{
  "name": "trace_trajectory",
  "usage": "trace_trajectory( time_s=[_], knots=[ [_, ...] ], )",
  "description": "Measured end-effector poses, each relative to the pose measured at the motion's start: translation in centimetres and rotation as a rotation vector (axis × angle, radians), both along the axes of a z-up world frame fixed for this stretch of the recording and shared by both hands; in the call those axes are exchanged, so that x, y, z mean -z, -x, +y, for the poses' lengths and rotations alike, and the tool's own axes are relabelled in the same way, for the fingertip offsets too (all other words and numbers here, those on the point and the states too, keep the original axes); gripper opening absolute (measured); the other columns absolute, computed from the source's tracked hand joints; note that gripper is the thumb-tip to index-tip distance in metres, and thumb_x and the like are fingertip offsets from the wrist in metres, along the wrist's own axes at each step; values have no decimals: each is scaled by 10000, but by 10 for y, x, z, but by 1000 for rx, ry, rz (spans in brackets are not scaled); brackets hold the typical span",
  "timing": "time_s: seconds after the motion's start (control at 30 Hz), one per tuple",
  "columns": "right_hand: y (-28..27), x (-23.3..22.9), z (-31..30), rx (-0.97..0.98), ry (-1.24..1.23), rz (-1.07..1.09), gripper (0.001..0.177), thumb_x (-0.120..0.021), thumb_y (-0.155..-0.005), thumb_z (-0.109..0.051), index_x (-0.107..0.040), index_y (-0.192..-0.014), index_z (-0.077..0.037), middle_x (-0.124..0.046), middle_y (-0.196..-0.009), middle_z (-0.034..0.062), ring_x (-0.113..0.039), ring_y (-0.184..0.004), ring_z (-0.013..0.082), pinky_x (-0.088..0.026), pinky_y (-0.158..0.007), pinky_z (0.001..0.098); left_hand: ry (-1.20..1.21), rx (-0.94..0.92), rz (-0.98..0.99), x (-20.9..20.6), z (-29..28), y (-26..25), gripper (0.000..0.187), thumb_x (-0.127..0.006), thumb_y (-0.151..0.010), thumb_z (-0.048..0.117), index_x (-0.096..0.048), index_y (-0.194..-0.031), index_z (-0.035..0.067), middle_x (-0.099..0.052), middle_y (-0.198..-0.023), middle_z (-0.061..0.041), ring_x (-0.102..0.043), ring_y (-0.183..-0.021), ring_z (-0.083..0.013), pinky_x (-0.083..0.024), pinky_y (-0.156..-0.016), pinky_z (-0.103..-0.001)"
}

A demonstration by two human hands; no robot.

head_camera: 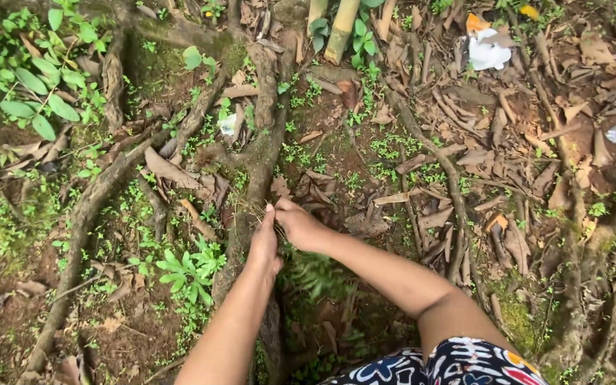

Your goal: Pulling weeds from the ground among tree roots and dead leaves

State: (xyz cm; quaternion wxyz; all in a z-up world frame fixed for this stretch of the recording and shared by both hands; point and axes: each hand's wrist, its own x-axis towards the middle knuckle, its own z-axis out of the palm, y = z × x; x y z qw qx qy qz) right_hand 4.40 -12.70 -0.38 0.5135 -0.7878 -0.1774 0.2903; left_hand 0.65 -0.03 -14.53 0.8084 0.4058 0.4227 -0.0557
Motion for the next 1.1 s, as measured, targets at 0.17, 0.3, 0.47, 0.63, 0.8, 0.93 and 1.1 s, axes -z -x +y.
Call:
trace_trajectory(
  time_s=[0.17, 0.3, 0.47, 0.63, 0.8, 0.93, 1.1],
  knots=[
    [-10, -3, -17, -93, -32, 8, 287, -616, -996, -48, -656, -1280, -58, -605, -1342, 180, -579, -1269, 385, -460, -1089, 535, 84, -65, 9, 14, 10, 4, 351, -646, -1002, 399, -584, -1037, 56, -634, -820, -114, -711, -685, -279, -625, -606, -502],
    [-79, 102, -58, 470, 26, -75, 143, -781, -904, -134, -814, -1029, -195, -776, -851, 40, -750, -808, 189, -565, -819, 339, 45, 2, 66, 30, 21, 14, 298, -592, -1020, 395, -663, -990, 107, -699, -872, -161, -738, -763, -294, -632, -688, -494],
    [-146, 157, -55, 522, 184, -424, 263, -826, -821, -97, -806, -1027, -258, -716, -860, -2, -713, -873, 206, -573, -847, 354, 26, 55, 106, 35, 25, 7, 291, -598, -1019, 430, -648, -1001, 144, -720, -931, -215, -754, -807, -308, -631, -750, -526],
    [-169, 173, -19, 459, 298, -428, 417, -842, -797, -83, -766, -1186, -209, -634, -983, 30, -670, -1020, 239, -537, -951, 389, 40, 49, 110, 21, 20, 9, 307, -623, -1007, 434, -649, -1007, 129, -711, -928, -220, -747, -811, -322, -623, -754, -532],
    [-189, 224, -16, 579, 177, -416, 119, -692, -878, -84, -797, -885, -139, -707, -915, 112, -671, -1106, 307, -487, -1055, 370, 10, 53, 142, -3, 21, 9, 287, -653, -990, 413, -677, -966, 128, -686, -856, -144, -701, -717, -265, -591, -607, -353],
    [-170, 168, -40, 568, 237, -520, 149, -665, -883, -50, -797, -841, -107, -760, -897, 105, -713, -1011, 292, -540, -997, 367, -14, 114, 152, -23, 19, 8, 289, -638, -1001, 431, -672, -979, 145, -660, -835, -115, -681, -695, -234, -550, -550, -271],
    [-186, 181, -97, 705, 67, -313, 157, -734, -874, 35, -780, -848, -113, -726, -722, 66, -669, -488, 119, -561, -608, 275, -5, 117, 168, -9, 24, 8, 300, -643, -996, 444, -671, -986, 145, -676, -850, -147, -703, -715, -262, -573, -582, -340]
  ],
)
